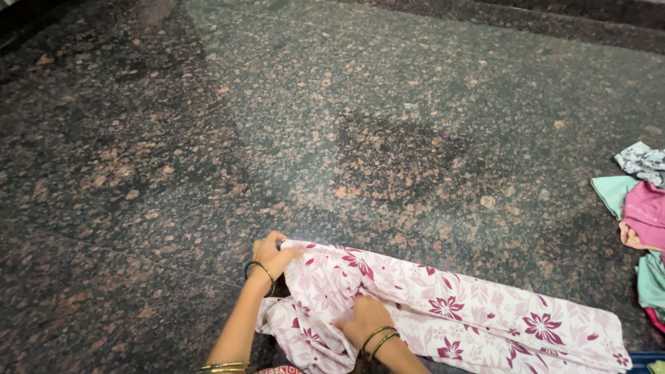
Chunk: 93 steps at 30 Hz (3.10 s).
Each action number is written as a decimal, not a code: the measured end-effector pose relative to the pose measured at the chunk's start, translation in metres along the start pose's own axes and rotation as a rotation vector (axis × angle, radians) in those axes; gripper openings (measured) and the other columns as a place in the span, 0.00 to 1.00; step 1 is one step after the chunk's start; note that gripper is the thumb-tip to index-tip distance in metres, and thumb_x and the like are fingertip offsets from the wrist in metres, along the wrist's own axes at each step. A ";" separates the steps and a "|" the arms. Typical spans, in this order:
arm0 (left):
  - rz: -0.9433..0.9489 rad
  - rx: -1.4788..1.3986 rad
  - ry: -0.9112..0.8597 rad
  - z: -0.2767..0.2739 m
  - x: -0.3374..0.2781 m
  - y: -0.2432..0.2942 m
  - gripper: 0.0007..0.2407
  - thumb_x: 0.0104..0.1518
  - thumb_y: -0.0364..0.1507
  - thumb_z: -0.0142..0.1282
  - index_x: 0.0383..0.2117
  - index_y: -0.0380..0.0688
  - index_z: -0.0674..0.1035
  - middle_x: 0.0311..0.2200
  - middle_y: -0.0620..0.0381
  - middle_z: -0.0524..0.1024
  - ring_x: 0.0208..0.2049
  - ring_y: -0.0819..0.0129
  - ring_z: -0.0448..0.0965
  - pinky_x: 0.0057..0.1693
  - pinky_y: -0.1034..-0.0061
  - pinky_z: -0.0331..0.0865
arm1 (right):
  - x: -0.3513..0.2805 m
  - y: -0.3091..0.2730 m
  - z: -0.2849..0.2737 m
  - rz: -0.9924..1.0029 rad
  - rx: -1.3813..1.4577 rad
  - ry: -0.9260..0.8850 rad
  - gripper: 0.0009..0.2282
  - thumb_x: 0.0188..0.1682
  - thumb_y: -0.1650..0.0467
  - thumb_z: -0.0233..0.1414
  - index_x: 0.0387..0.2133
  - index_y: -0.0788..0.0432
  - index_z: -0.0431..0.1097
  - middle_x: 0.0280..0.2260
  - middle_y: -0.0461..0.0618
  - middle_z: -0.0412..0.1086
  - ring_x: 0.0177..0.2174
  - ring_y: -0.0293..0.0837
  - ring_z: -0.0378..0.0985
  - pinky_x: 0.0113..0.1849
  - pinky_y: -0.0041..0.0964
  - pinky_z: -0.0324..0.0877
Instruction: The person sits on the floor and folds several patterned shirts one by one. They smooth each garment, fold the sleeves and body, and then place the folded items onto a stack on a nearby bed.
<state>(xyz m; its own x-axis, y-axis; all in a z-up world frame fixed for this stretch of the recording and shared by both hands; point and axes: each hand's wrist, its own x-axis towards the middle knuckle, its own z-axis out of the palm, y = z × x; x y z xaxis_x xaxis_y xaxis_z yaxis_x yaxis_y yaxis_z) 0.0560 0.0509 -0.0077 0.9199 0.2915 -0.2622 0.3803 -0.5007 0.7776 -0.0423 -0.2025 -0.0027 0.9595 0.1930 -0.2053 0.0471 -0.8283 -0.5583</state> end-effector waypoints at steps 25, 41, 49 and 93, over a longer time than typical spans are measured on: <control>-0.052 -0.682 -0.058 0.061 0.006 -0.006 0.32 0.33 0.07 0.52 0.50 0.46 0.80 0.33 0.60 0.76 0.27 0.74 0.75 0.32 0.79 0.72 | -0.029 0.064 -0.092 -0.066 0.555 -0.659 0.27 0.39 0.66 0.67 0.53 0.60 0.71 0.46 0.50 0.78 0.44 0.40 0.78 0.47 0.34 0.73; 0.011 -1.114 -0.280 0.014 -0.019 -0.003 0.34 0.36 0.06 0.41 0.57 0.35 0.74 0.41 0.56 0.75 0.30 0.77 0.73 0.33 0.83 0.67 | 0.033 0.074 -0.118 -0.413 -0.462 0.674 0.10 0.37 0.76 0.53 0.33 0.55 0.71 0.33 0.47 0.71 0.36 0.50 0.70 0.38 0.47 0.62; -0.057 -0.881 -0.258 0.024 -0.002 -0.017 0.34 0.39 0.07 0.44 0.57 0.44 0.81 0.28 0.59 0.70 0.20 0.75 0.63 0.25 0.80 0.56 | 0.036 0.100 -0.110 -0.528 -0.600 0.467 0.09 0.35 0.76 0.50 0.30 0.57 0.68 0.32 0.49 0.66 0.37 0.49 0.69 0.41 0.44 0.64; 0.165 -0.758 -0.542 -0.014 0.021 0.050 0.07 0.53 0.20 0.59 0.36 0.42 0.78 0.38 0.60 0.75 0.37 0.75 0.75 0.46 0.76 0.70 | 0.048 0.095 -0.088 -0.142 -0.430 0.175 0.16 0.37 0.76 0.51 0.40 0.49 0.65 0.39 0.45 0.67 0.45 0.49 0.70 0.41 0.53 0.64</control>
<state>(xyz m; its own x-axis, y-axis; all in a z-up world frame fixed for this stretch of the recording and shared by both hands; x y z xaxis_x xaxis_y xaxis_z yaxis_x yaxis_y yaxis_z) 0.0928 0.0434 0.0336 0.9481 -0.2492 -0.1974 0.2533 0.2171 0.9427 0.0321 -0.3177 0.0050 0.9657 0.2594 0.0076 0.2565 -0.9495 -0.1807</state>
